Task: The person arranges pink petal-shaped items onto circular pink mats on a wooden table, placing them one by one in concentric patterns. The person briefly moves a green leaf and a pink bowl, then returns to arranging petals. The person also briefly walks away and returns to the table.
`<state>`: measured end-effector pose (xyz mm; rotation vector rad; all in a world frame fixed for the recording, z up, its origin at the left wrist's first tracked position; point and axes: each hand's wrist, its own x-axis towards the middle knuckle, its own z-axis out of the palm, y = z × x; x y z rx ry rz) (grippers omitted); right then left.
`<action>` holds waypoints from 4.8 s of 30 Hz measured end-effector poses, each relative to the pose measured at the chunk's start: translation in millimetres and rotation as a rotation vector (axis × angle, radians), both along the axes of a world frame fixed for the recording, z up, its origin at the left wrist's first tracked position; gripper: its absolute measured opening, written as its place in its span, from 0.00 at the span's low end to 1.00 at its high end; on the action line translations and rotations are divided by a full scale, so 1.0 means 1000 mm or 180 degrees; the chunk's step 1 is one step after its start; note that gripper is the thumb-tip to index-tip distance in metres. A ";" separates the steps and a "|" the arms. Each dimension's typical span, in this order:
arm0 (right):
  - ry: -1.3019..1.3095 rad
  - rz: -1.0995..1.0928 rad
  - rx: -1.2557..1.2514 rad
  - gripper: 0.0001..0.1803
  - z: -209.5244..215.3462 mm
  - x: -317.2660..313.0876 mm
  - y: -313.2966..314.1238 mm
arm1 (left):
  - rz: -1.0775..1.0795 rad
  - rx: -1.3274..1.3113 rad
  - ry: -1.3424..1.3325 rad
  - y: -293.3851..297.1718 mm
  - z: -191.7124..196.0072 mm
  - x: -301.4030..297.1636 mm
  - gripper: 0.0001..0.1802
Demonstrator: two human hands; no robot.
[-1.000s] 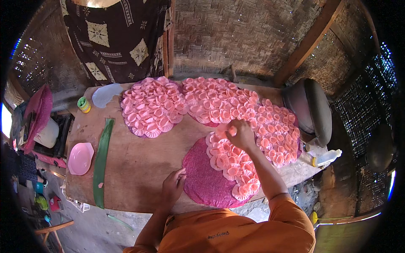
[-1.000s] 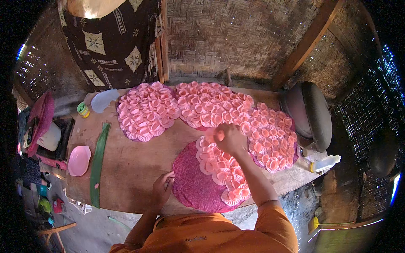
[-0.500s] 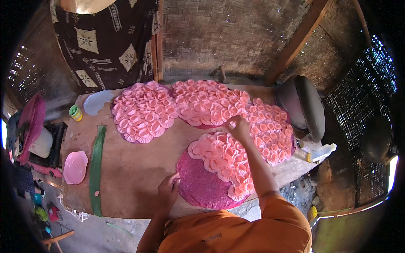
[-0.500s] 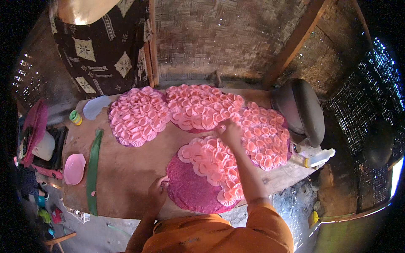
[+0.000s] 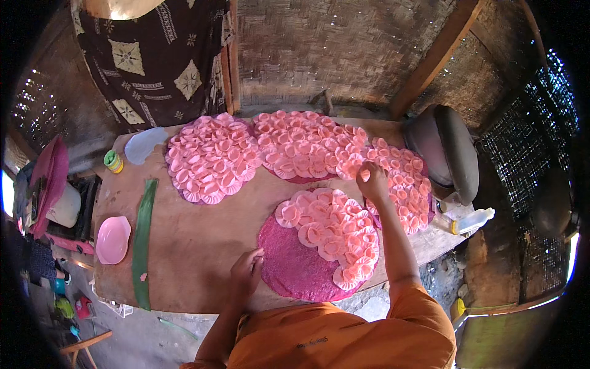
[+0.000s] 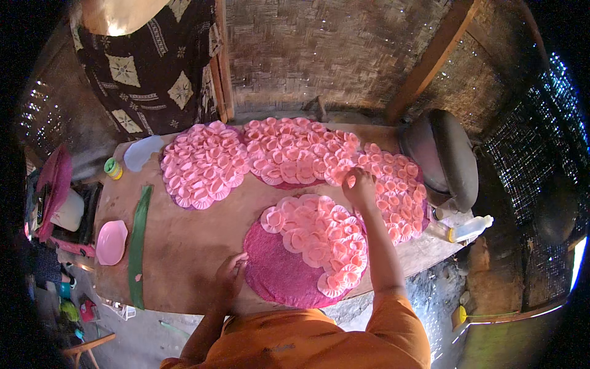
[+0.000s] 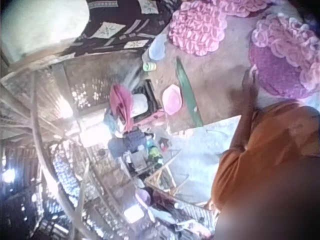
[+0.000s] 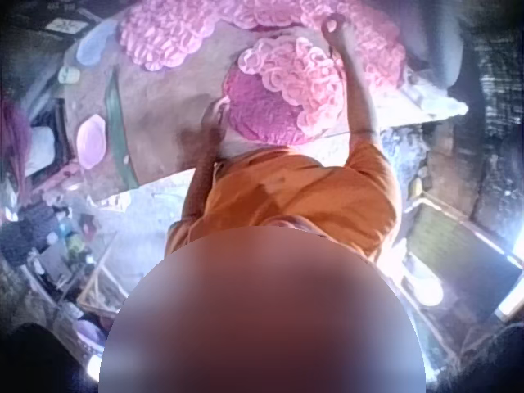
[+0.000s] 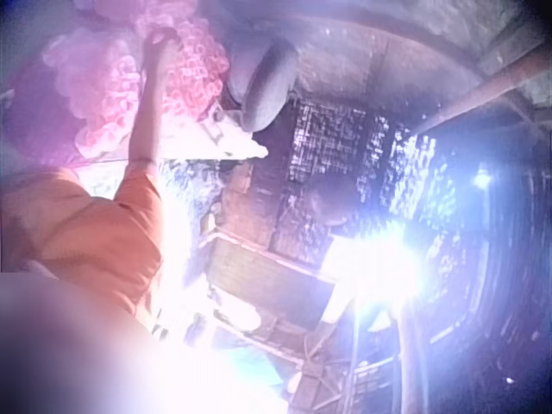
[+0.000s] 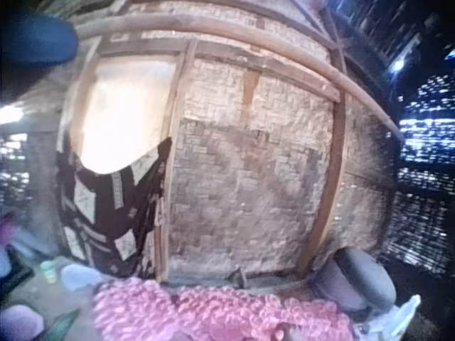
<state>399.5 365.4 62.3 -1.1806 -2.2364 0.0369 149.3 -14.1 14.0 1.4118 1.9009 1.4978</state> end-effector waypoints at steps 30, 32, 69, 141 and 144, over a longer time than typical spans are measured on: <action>0.0147 -0.0564 -0.0478 0.12 -0.021 -0.031 0.032 | 0.0112 -0.0274 -0.0130 0.001 -0.006 0.001 0.14; 0.0089 -0.0465 -0.0484 0.13 -0.029 -0.028 0.048 | 0.0129 -0.0397 0.0025 -0.001 -0.005 0.000 0.14; 0.0253 0.0401 -0.0577 0.11 -0.012 -0.073 -0.018 | 0.0103 -0.0211 -0.0125 -0.001 -0.017 -0.001 0.14; -0.0095 -0.0969 -0.0853 0.12 -0.039 -0.070 0.216 | 0.0376 -0.0763 0.0633 0.002 -0.002 0.004 0.09; 0.1384 -0.0676 -0.0963 0.10 -0.059 -0.052 0.227 | 0.0340 -0.0705 0.0636 0.002 0.001 0.003 0.09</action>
